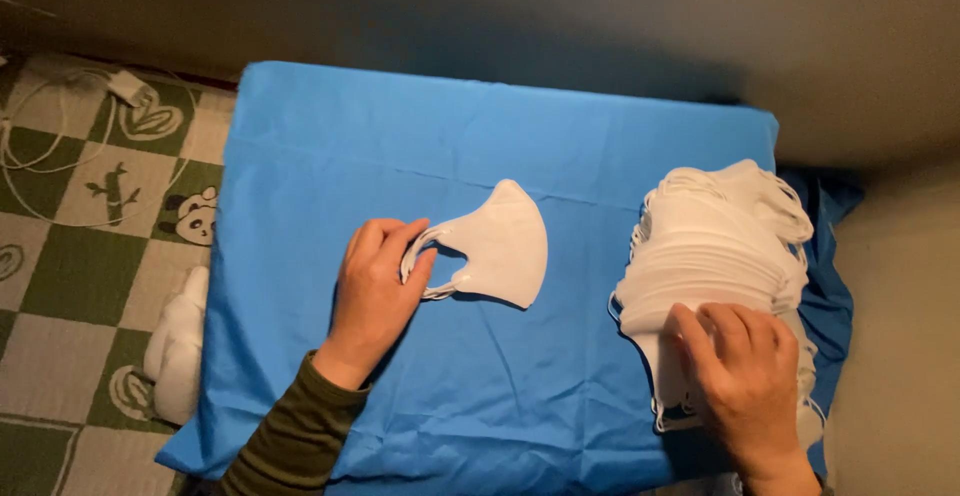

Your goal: Packaging individual face masks into plastic bags after inspection and folding.

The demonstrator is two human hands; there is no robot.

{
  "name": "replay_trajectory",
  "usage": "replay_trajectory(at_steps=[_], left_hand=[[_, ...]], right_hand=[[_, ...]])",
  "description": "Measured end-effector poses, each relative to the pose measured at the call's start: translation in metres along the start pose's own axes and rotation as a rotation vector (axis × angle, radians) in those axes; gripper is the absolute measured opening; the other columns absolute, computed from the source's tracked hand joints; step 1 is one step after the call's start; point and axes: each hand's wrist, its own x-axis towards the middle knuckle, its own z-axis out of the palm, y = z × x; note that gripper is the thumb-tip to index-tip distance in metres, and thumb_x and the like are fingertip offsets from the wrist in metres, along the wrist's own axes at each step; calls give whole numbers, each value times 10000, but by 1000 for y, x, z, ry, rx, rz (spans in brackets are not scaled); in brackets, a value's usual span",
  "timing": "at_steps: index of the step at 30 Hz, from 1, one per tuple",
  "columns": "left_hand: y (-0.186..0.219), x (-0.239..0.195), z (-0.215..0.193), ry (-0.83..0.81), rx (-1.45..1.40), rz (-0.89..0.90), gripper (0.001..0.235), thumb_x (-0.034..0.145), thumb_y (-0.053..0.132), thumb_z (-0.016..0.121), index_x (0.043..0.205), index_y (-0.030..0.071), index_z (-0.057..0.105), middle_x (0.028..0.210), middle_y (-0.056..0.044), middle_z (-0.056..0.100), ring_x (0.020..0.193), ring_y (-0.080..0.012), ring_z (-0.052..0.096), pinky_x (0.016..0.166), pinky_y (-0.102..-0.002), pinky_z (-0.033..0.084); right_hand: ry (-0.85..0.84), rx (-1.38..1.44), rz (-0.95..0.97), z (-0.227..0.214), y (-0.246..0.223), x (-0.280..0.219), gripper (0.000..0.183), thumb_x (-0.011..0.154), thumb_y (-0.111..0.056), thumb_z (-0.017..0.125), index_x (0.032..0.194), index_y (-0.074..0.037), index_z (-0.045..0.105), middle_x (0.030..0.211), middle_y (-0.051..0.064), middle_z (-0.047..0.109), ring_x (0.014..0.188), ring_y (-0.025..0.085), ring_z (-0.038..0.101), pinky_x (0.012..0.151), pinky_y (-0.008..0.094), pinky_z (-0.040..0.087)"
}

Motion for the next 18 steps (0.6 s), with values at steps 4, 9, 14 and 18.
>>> replay_trajectory(at_steps=[4,9,14,18], left_hand=[[2,1,-2,-7,-4,-13,355,856,88,737,1198,-2,707,1039,-82,605,914,-225,588,822,-329,496],[3,1,-3,-11,-6,-8,354,858,77,742,1201,-8,708,1042,-90,606,911,-228,584,815,-327,495],[5,2,-5,-28,7,-29,357,869,95,732,1213,3,704,1068,-97,595,924,-225,582,819,-324,493],[13,3,-9,31,-79,13,391,860,47,739,1238,-26,674,1210,-155,529,1002,-252,556,875,-334,503]], right_hand=[[62,68,-10,4,1,-3,415,867,-199,775,1266,-115,696,1219,106,588,1181,299,552,1134,483,407],[80,31,-31,11,8,-12,420,847,-147,814,1252,-144,701,1177,73,578,1105,278,550,1041,459,412],[64,122,-64,-8,7,-9,264,832,-75,748,1094,-95,762,1099,54,640,1066,269,569,975,416,438],[-135,392,103,-48,8,3,326,776,-86,769,1092,-165,790,1094,18,688,922,213,563,858,348,466]])
